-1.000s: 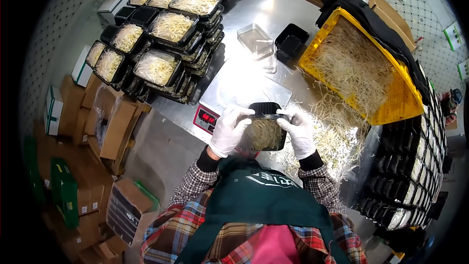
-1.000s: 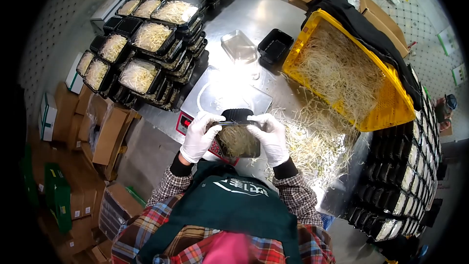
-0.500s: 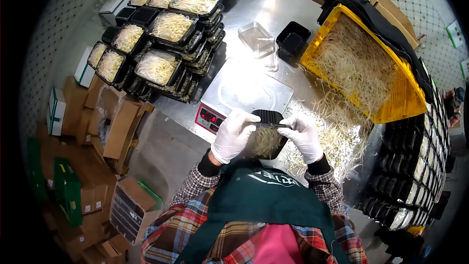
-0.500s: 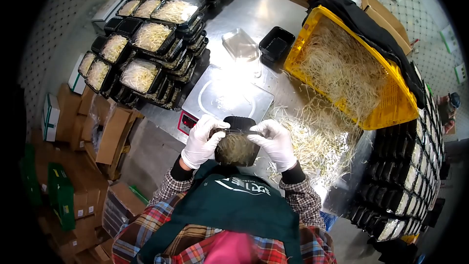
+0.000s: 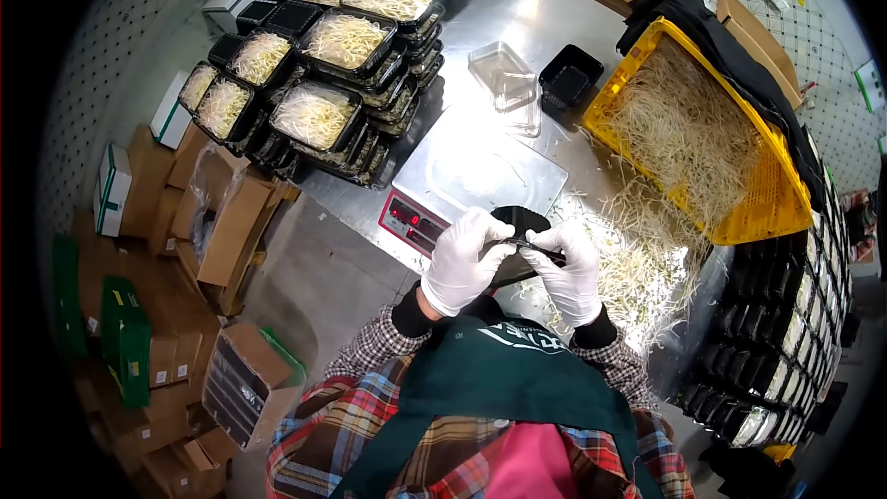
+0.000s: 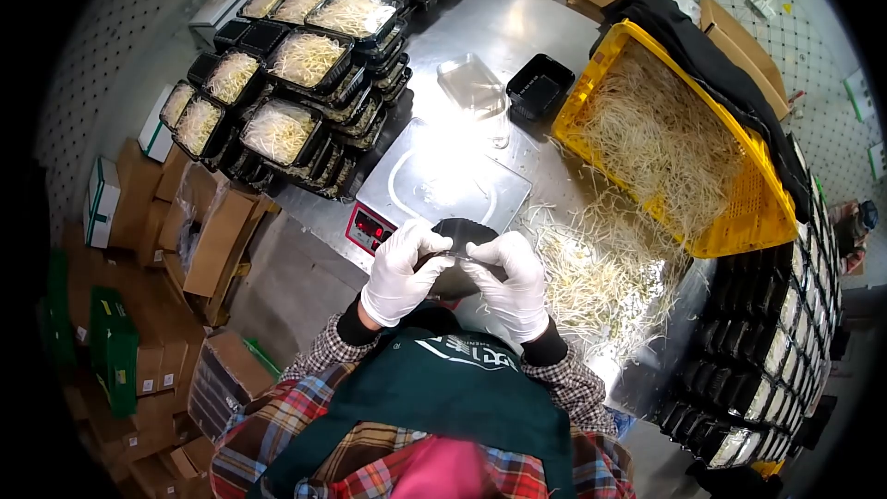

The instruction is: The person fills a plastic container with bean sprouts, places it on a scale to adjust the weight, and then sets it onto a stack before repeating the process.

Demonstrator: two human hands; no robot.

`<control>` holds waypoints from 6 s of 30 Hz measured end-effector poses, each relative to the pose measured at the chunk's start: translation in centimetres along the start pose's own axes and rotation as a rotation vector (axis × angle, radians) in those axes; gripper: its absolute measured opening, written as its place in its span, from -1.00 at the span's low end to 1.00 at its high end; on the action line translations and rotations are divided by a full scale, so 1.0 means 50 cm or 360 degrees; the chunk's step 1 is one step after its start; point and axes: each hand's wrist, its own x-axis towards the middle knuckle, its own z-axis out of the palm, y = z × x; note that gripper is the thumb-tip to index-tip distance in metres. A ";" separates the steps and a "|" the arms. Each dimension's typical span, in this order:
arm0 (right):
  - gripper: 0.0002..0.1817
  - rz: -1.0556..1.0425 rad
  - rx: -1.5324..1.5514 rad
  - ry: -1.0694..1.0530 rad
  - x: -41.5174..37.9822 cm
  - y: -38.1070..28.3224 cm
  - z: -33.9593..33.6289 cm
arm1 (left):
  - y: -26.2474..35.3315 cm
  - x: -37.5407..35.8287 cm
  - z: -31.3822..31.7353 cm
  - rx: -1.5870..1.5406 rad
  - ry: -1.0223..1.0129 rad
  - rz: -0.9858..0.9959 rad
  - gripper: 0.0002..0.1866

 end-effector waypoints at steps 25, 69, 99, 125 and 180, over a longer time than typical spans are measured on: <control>-0.82 0.0534 0.1208 0.0430 -0.101 0.207 -0.080 | -0.034 -0.046 -0.048 -0.0155 0.0022 -0.0204 -0.79; -0.72 0.0442 0.1182 -0.1038 0.005 0.179 0.060 | 0.040 -0.398 -0.046 0.0383 0.0697 -0.0415 -0.69; -0.75 0.1124 0.0544 0.0576 -0.174 0.152 -0.039 | -0.331 0.078 -0.326 -0.0427 0.1540 -0.0673 -0.69; -0.02 0.0272 -0.1850 -0.0825 -0.368 0.418 -0.311 | -0.021 -0.064 0.287 0.0164 -0.0601 0.0272 0.03; -0.45 0.0574 -0.1591 -0.0702 -0.193 0.537 -0.434 | -0.173 0.082 0.729 0.0811 -0.1538 0.0234 -0.49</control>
